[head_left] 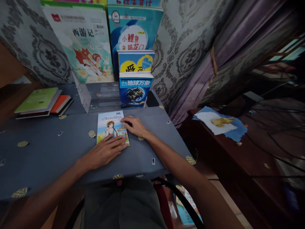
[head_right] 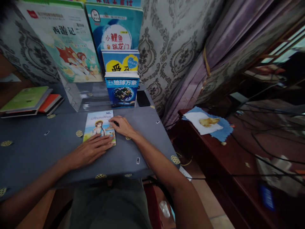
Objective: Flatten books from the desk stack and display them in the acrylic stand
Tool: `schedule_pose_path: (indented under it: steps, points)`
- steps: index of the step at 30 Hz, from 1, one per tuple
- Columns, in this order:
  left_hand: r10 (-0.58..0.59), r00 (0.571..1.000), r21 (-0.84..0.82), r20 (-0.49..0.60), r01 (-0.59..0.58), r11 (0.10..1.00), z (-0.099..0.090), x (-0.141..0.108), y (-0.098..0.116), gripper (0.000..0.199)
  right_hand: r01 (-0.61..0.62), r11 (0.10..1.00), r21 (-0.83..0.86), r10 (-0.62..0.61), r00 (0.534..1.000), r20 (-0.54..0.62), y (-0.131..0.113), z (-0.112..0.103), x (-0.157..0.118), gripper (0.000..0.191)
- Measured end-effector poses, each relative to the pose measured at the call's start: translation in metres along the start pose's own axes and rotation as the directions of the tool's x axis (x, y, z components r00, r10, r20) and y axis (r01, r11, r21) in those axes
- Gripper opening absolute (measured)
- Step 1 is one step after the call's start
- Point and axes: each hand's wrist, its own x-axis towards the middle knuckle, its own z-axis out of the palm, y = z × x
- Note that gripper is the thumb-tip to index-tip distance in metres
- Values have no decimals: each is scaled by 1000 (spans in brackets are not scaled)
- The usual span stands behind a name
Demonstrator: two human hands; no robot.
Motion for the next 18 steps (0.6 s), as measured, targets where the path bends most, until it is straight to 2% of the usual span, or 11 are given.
schedule_pose_path:
  steps: [7, 18]
  points:
    - [5, 999, 34, -46, -4, 999, -10, -28, 2, 42, -10, 1000, 0, 10, 1000, -11, -2, 0, -2, 24]
    - [-98, 993, -102, -70, 91, 991, -32, -74, -9, 43, -29, 999, -19, 29, 1000, -1, -5, 2, -4, 24]
